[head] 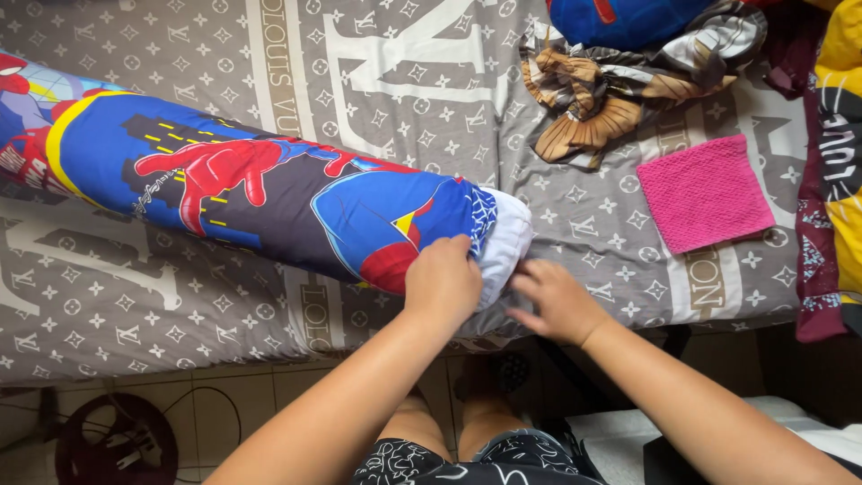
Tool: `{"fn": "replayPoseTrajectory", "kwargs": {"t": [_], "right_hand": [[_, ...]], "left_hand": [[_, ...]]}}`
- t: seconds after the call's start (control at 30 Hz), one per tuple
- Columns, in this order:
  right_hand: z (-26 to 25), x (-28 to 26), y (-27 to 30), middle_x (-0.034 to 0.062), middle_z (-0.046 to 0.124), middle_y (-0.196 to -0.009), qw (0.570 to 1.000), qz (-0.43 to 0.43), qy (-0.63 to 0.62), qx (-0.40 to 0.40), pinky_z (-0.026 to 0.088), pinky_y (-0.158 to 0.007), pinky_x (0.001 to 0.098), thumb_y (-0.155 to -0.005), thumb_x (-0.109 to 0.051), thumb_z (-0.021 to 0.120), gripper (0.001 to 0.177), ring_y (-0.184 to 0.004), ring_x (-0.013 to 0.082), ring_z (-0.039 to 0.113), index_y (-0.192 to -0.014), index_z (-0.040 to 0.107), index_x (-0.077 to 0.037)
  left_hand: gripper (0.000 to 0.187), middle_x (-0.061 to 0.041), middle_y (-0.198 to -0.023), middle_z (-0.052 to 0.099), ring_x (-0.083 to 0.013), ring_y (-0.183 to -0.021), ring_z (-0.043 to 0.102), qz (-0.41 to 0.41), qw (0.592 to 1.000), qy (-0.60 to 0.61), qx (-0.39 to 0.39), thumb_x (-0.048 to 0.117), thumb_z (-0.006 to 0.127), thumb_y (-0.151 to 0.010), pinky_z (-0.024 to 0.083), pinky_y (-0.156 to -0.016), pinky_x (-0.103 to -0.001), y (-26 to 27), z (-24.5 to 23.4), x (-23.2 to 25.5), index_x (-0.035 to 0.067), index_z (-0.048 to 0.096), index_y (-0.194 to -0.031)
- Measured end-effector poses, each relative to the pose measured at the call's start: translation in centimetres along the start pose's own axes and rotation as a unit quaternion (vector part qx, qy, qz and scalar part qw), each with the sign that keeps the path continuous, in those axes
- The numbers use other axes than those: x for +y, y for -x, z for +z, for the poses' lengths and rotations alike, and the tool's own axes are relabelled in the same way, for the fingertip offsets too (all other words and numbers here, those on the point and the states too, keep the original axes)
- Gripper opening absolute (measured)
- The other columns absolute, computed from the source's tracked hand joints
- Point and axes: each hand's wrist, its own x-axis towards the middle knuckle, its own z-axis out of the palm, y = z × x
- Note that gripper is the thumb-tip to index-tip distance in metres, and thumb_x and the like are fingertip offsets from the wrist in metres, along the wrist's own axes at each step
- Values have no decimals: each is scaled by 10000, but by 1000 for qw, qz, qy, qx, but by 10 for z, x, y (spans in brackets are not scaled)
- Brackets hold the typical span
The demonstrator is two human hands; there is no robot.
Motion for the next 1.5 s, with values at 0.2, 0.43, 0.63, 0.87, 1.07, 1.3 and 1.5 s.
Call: {"fn": "replayPoseTrajectory", "kwargs": {"t": [0.2, 0.43, 0.63, 0.87, 1.07, 1.3, 1.5], "right_hand": [[72, 13, -25, 206, 654, -1102, 992, -119, 27, 28, 543, -800, 513, -748, -231, 805, 447, -963, 442, 648, -1126, 629, -68], [44, -72, -105, 128, 736, -981, 969, 97, -226, -21, 577, -734, 457, -833, -207, 750, 180, -931, 353, 744, -951, 669, -97], [55, -89, -138, 123, 717, -988, 980, -1, -200, 6, 562, -759, 456, -811, -200, 764, 201, -949, 360, 717, -953, 669, -93], [60, -86, -156, 117, 692, -998, 984, -77, -153, 56, 543, -791, 455, -784, -193, 780, 229, -971, 368, 683, -955, 669, -89], [66, -35, -63, 141, 626, -1058, 982, -57, -58, 172, 487, -885, 451, -771, -145, 682, 263, -995, 367, 579, -1022, 678, -67], [69, 10, -83, -105, 698, -1176, 594, 497, -630, 56, 477, -881, 331, -953, -551, 447, 509, -1077, 72, 636, -1316, 594, -226], [65, 17, -112, -14, 676, -1181, 711, 509, -480, -75, 466, -851, 364, -919, -576, 589, 591, -1062, 141, 624, -1398, 567, -231]], "left_hand": [[203, -185, -852, 703, -412, -864, 660, -2, 997, 74, 33, 159, 604, -934, 478, -769, -571, 14, -7, 4, 25, 673, -799], [170, -156, -739, 690, -358, -702, 675, 142, 984, -51, 94, 216, 687, -825, 512, -655, -508, 7, -87, 39, 63, 676, -751], [193, -155, -739, 685, -365, -717, 680, 151, 973, -64, 160, 210, 687, -870, 527, -666, -501, 4, -141, 20, 71, 672, -737], [111, -154, -806, 671, -381, -783, 674, 182, 974, -51, 123, 92, 678, -743, 526, -680, -500, 1, -125, -12, 46, 624, -829], [158, -123, -799, 648, -335, -743, 686, 237, 966, -69, 74, 33, 656, -739, 542, -628, -441, -13, -51, -18, 73, 610, -885], [82, -171, -828, 720, -330, -737, 726, 247, 956, -59, -147, 85, 649, -806, 576, -678, -435, -5, 51, -40, 81, 669, -885], [414, -157, -1022, 751, -361, -1014, 691, 217, 965, -33, 147, 97, 739, -637, 540, -899, -451, -98, -26, -70, 132, 756, -1049]]}}
